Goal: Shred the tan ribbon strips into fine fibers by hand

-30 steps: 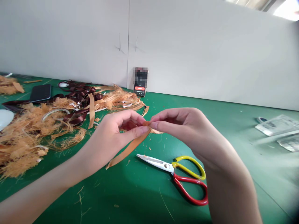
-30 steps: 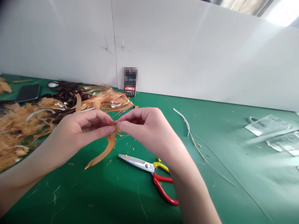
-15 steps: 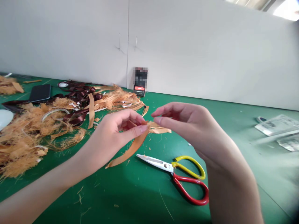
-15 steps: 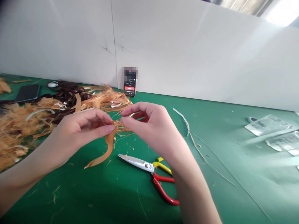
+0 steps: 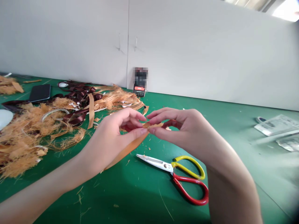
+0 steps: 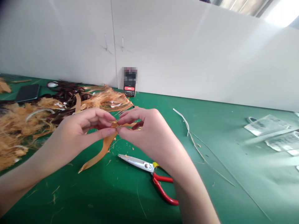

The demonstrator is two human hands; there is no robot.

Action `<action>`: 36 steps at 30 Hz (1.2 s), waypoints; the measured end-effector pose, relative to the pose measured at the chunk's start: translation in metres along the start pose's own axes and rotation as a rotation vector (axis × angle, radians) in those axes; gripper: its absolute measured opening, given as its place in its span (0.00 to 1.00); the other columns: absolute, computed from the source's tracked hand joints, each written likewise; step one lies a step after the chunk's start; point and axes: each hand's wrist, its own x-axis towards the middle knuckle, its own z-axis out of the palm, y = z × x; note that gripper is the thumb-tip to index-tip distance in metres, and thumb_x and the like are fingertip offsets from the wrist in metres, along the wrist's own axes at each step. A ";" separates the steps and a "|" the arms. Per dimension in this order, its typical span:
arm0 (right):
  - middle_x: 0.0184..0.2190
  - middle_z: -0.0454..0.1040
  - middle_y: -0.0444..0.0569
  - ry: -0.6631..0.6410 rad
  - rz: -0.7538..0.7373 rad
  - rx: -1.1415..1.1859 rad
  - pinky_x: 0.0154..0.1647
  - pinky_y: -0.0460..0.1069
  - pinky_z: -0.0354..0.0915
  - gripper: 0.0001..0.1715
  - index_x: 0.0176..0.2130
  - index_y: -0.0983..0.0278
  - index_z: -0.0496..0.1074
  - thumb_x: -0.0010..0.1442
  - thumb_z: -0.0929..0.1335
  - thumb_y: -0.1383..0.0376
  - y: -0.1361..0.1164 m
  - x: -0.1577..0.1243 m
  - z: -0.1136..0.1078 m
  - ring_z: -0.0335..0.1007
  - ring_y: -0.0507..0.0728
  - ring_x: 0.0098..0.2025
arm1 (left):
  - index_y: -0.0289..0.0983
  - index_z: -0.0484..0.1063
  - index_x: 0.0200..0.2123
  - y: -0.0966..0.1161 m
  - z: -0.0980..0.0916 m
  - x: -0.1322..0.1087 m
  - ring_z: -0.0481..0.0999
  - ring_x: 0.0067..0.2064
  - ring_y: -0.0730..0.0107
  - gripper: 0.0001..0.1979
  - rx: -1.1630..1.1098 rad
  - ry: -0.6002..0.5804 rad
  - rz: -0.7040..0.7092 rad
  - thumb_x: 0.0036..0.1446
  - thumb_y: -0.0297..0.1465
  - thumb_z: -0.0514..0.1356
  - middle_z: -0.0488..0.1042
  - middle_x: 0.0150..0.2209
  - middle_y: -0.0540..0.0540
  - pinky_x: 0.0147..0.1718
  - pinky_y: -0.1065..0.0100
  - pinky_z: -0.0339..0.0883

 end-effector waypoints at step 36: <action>0.29 0.77 0.43 0.013 0.141 0.035 0.26 0.45 0.63 0.07 0.35 0.60 0.76 0.56 0.69 0.60 -0.002 -0.002 -0.006 0.69 0.50 0.29 | 0.43 0.72 0.40 -0.001 0.002 -0.002 0.79 0.37 0.70 0.09 0.074 0.014 0.005 0.55 0.36 0.63 0.79 0.33 0.53 0.33 0.73 0.71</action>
